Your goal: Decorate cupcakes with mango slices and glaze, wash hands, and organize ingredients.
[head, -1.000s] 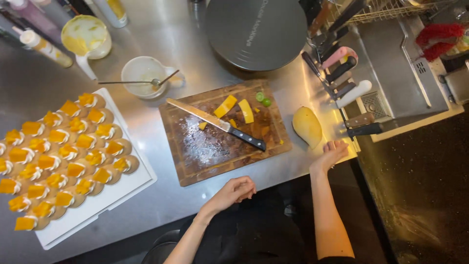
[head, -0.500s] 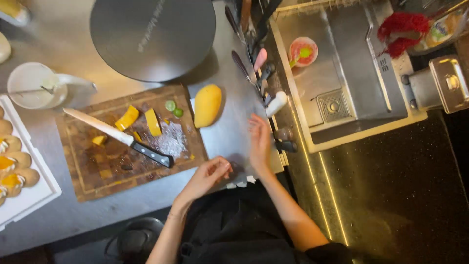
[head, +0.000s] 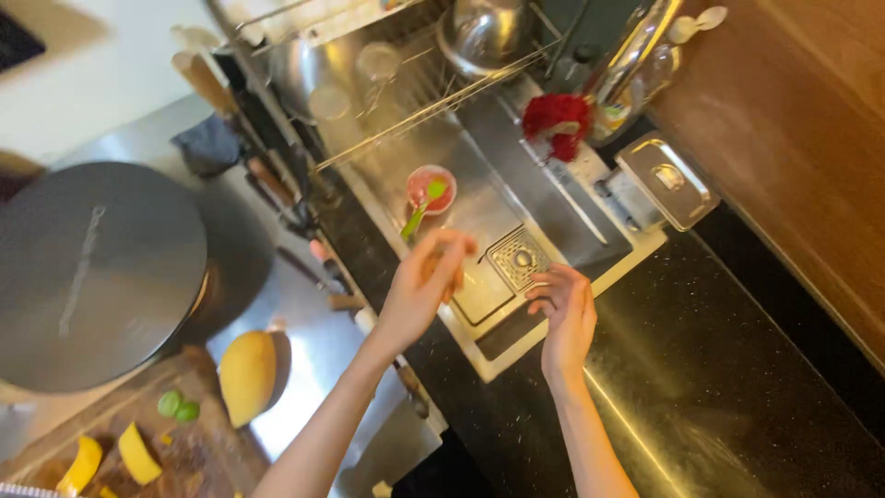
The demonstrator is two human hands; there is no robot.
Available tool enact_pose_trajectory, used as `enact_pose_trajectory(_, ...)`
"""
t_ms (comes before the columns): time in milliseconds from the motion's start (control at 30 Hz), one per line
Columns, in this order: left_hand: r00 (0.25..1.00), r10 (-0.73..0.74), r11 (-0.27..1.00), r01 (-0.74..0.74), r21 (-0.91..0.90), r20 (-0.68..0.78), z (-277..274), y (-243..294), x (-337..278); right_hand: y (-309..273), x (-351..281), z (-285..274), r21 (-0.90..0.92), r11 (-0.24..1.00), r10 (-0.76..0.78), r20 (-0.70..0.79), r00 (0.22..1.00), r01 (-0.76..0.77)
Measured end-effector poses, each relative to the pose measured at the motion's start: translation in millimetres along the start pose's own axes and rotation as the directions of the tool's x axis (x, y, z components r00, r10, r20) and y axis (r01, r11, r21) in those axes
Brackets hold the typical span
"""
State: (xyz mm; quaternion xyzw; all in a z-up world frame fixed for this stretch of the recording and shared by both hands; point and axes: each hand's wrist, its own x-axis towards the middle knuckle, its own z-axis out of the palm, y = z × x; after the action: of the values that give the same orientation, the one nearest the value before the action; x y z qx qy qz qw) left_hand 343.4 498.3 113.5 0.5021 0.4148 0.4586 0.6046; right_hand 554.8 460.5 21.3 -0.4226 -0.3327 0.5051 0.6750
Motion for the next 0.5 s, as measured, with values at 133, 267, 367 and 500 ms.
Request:
enact_pose_trajectory(133, 0.994, 0.104, 0.988, -0.105, 0.109, 0.018, 51.0, -84.3, 200.8, 3.7, 57.0, -55.3, 0.109, 0.992, 0.080, -0.134, 0.988, -0.066)
enact_pose_trajectory(267, 0.996, 0.063, 0.980, -0.073, 0.186, 0.060, 98.2, -122.8, 317.9, 10.3, 87.1, -88.2, 0.148, 0.984, 0.122, -0.176, 0.977, -0.097)
enact_pose_trajectory(367, 0.996, -0.012, 0.922, -0.024, 0.386, 0.092, 109.1, -130.2, 355.2, 16.3, 104.8, -105.5, 0.136, 0.976, 0.198, -0.210, 0.957, -0.172)
enact_pose_trajectory(500, 0.986, -0.120, 0.649, -0.008, 0.760, 0.113, 85.4, -142.6, 374.5, 30.8, 121.7, -117.0, 0.106, 0.951, 0.308, -0.225, 0.925, -0.291)
